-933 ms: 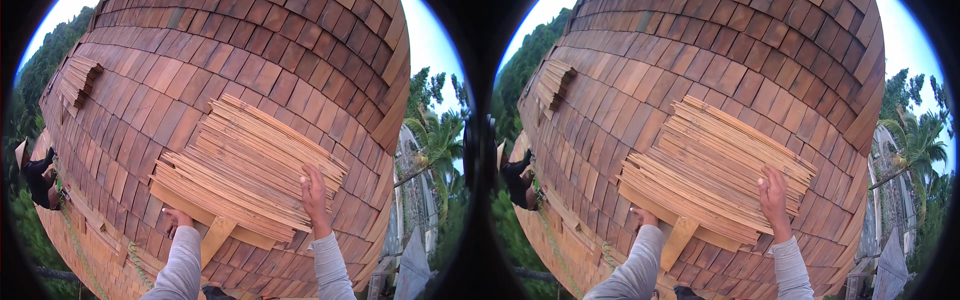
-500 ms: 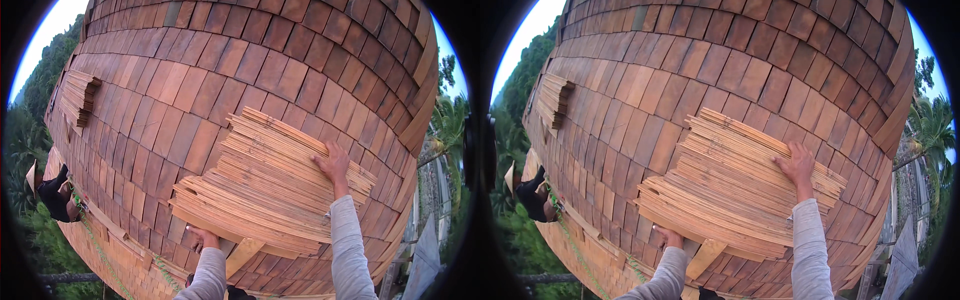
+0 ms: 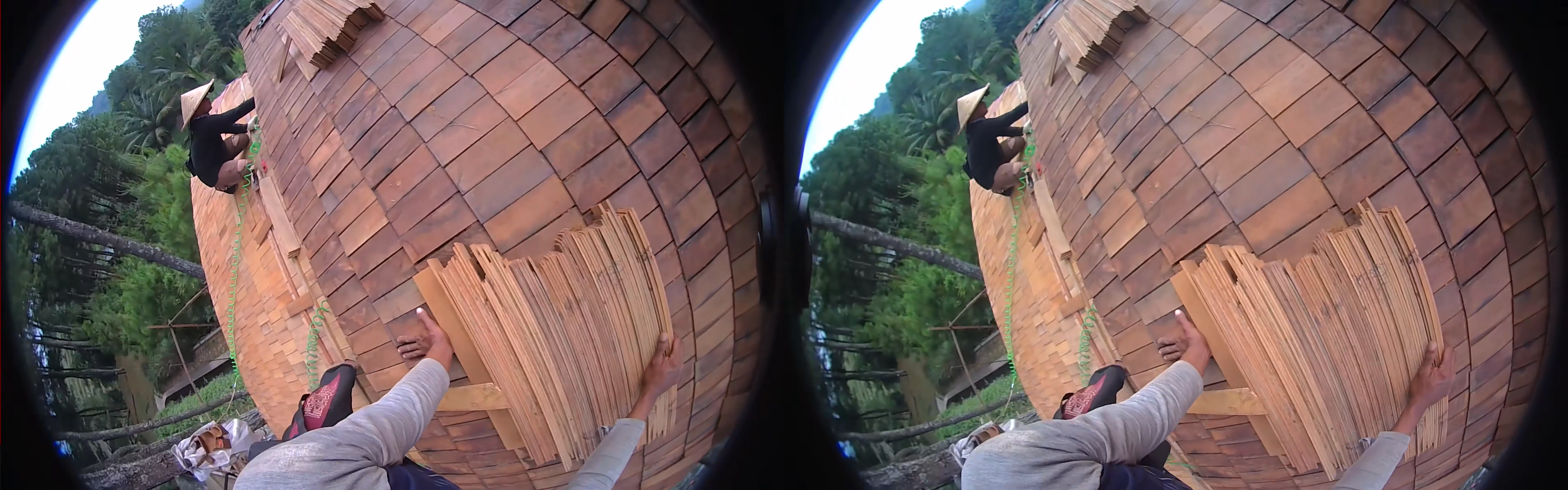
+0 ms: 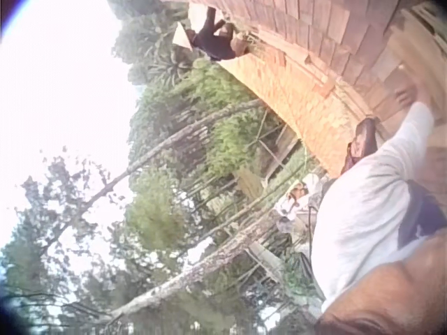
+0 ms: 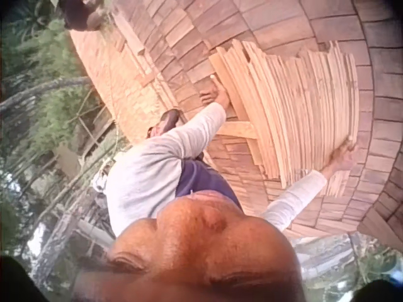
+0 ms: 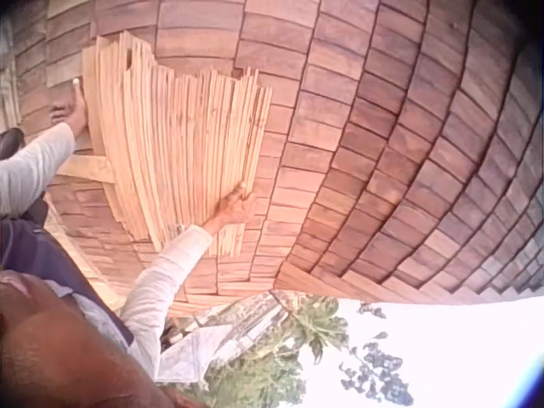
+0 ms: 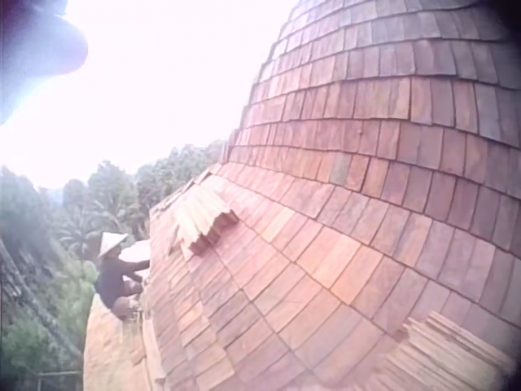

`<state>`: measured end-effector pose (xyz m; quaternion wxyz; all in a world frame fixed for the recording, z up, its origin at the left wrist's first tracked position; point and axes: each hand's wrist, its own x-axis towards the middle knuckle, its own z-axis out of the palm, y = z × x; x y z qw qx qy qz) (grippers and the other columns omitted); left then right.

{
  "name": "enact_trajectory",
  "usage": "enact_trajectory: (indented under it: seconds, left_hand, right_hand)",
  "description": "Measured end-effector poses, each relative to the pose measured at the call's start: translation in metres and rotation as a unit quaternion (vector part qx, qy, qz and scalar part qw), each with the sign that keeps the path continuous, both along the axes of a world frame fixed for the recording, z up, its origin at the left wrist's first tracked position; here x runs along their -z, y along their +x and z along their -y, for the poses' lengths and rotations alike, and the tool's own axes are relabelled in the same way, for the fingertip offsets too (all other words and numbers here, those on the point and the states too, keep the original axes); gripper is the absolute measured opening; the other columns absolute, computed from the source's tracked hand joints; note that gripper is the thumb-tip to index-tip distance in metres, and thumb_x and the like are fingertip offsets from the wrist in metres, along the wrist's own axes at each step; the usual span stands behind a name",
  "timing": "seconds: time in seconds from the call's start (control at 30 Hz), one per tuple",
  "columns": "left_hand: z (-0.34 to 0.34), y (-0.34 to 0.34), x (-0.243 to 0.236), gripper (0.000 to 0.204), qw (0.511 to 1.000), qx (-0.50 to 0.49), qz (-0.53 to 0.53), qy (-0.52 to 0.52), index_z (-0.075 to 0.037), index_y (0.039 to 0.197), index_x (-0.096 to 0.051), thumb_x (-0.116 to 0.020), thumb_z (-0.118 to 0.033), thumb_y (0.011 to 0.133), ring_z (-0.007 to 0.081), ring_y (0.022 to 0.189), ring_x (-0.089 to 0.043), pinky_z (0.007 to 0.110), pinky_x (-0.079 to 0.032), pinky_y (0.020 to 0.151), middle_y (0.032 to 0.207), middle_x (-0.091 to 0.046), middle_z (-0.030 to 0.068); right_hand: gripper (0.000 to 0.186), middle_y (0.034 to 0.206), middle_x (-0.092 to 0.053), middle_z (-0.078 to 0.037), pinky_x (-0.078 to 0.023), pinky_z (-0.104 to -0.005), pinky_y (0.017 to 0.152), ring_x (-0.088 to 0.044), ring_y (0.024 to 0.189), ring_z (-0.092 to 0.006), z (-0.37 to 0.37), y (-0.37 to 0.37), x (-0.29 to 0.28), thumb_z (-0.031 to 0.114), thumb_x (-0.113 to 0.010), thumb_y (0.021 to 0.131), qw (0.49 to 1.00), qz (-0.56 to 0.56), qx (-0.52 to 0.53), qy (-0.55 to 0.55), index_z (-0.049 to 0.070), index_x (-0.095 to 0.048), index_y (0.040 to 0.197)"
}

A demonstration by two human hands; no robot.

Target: The person installs wooden tiles on a curved roof by positioning individual shingles and securing them with a pneumatic nail gun. They move across the roof surface, picking up shingles from a stack, aligning them with the existing rows, and firing the nailer into the overlapping wood.

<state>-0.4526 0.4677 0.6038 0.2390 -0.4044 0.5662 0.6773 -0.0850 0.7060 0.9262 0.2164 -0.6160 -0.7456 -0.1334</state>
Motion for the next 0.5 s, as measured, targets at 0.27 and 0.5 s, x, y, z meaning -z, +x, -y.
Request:
enact_trajectory:
  seconds: [0.27, 0.5]
  left_hand:
    - [-0.001, 0.006, 0.005, 0.119, 0.996, 0.037, 0.012, 0.084, -0.012, 0.168, -0.023, -0.051, -0.092, 0.085, 0.0307, 0.159, -0.003, 0.053, -0.008, 0.127, 0.176, -0.008, 0.0157]
    - [0.122, -0.03, -0.008, 0.121, 0.937, 0.247, 0.046, 0.243, -0.013, 0.171, -0.015, -0.054, -0.089, 0.086, 0.0261, 0.164, 0.013, 0.053, 0.005, 0.13, 0.179, 0.002, 0.0149]
  right_hand:
    - [0.065, 0.111, -0.07, -0.019, -0.05, -0.0522, 0.083, -0.066, 0.101, -0.0433, -0.006, -0.005, 0.005, 0.064, -0.049, 0.105, 1.0, 0.022, 0.015, 0.003, 0.003, -0.069, 0.117]
    - [0.07, 0.114, -0.071, -0.022, -0.052, -0.054, 0.087, -0.067, 0.106, -0.0443, -0.008, -0.003, 0.007, 0.066, -0.047, 0.104, 0.998, 0.044, -0.01, 0.031, 0.0, -0.066, 0.118]
